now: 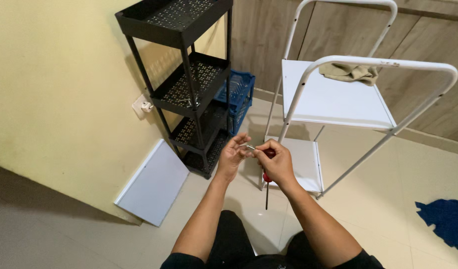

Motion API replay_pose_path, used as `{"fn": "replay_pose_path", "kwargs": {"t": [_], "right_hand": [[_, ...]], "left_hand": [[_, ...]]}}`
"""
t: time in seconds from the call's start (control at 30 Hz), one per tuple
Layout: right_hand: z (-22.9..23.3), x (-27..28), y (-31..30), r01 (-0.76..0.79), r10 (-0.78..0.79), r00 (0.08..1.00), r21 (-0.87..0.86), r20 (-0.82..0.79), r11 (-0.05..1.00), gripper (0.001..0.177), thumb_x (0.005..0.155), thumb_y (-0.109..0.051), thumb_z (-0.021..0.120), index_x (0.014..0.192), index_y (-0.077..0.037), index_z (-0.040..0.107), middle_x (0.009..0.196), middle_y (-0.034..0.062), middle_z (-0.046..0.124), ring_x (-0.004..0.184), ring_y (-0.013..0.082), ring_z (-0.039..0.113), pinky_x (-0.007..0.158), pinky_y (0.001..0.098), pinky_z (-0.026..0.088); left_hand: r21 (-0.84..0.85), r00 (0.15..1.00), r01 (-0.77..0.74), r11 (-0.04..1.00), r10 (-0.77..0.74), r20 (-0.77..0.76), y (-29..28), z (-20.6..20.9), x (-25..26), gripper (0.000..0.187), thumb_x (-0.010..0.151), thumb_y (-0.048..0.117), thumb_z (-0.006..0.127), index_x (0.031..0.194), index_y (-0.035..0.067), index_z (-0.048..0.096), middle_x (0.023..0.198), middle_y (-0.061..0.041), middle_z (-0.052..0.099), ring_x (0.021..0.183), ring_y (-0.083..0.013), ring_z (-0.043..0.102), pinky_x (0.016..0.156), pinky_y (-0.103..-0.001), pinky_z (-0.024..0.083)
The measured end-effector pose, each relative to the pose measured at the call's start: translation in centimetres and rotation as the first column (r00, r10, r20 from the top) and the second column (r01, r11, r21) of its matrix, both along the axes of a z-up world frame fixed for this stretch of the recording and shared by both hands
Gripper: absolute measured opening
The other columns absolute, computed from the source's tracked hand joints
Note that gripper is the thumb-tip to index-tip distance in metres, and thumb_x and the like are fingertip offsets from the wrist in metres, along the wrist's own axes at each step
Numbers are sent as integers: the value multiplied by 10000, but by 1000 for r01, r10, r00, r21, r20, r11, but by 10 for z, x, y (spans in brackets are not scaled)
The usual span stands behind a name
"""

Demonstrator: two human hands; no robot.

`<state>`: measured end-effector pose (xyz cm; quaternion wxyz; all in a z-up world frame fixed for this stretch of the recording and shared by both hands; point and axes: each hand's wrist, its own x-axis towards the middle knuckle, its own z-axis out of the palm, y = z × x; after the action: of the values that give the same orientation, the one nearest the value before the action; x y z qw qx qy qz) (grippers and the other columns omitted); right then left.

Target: The person assembles a white metal shelving unit by attaching a white shelf panel to the frame using a screwdriver. They insert screws into the frame and tighten them to secure the shelf in place.

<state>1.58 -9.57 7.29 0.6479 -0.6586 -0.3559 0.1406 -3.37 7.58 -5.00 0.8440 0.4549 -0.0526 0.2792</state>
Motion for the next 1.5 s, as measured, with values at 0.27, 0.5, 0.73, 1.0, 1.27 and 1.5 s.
{"fn": "replay_pose_path", "kwargs": {"t": [0.27, 0.5, 0.73, 1.0, 1.27, 1.5], "right_hand": [[-10, -10, 35, -85, 82, 990, -19, -110, 996, 101, 910, -80, 715, 892, -20, 636, 699, 41, 685, 551, 81, 589, 493, 249, 472], [-11, -15, 51, -68, 71, 997, -81, 40, 994, 112, 908, -97, 739, 900, -15, 664, 710, 35, 696, 602, 77, 628, 539, 238, 500], [13, -12, 70, -172, 176, 984, -96, 39, 980, 392, 884, -115, 719, 1273, -99, 679, 939, 1, 779, 678, 41, 640, 574, 224, 539], [-7, 23, 45, -55, 59, 998, -149, 24, 987, 277, 929, -143, 700, 1193, -71, 740, 853, 41, 770, 639, 77, 622, 575, 244, 537], [-26, 46, 17, -1, 3, 1000, -132, 10, 991, 228, 930, -140, 703, 1137, -61, 754, 772, 27, 713, 633, 70, 613, 568, 241, 521], [-26, 57, -38, 214, -217, 975, -72, -48, 974, 222, 922, -111, 694, 1131, -57, 747, 719, 18, 687, 593, 72, 602, 525, 245, 500]], "left_hand": [[-24, 996, -16, 1000, 14, -91, 15, 16, -33, 563, 878, 213, 817, 1372, 97, 571, 1173, -54, 685, 1049, -150, 687, 969, -337, 579], [37, 999, -27, 999, 28, -33, 19, 24, -43, 303, 967, 252, 759, 1155, 31, 670, 1074, -46, 713, 1014, -177, 697, 945, -387, 590], [-96, 947, -292, 952, 274, -166, 88, 36, -38, 249, 969, 329, 675, 1057, 107, 606, 1022, -57, 740, 887, -165, 709, 802, -341, 613], [894, 189, -376, -244, 924, 332, 221, 97, -27, 143, 902, 277, 752, 959, 161, 814, 919, -54, 770, 875, -304, 664, 786, -469, 476], [995, 334, 97, 21, 941, -52, 254, 120, 8, 78, 827, 222, 773, 874, 208, 833, 890, -32, 774, 914, -252, 709, 913, -558, 390], [884, 180, -463, -74, 968, 175, 207, 122, -8, 307, 926, 275, 728, 1195, 127, 728, 1227, -120, 699, 1163, -334, 614, 1046, -583, 406]]}}
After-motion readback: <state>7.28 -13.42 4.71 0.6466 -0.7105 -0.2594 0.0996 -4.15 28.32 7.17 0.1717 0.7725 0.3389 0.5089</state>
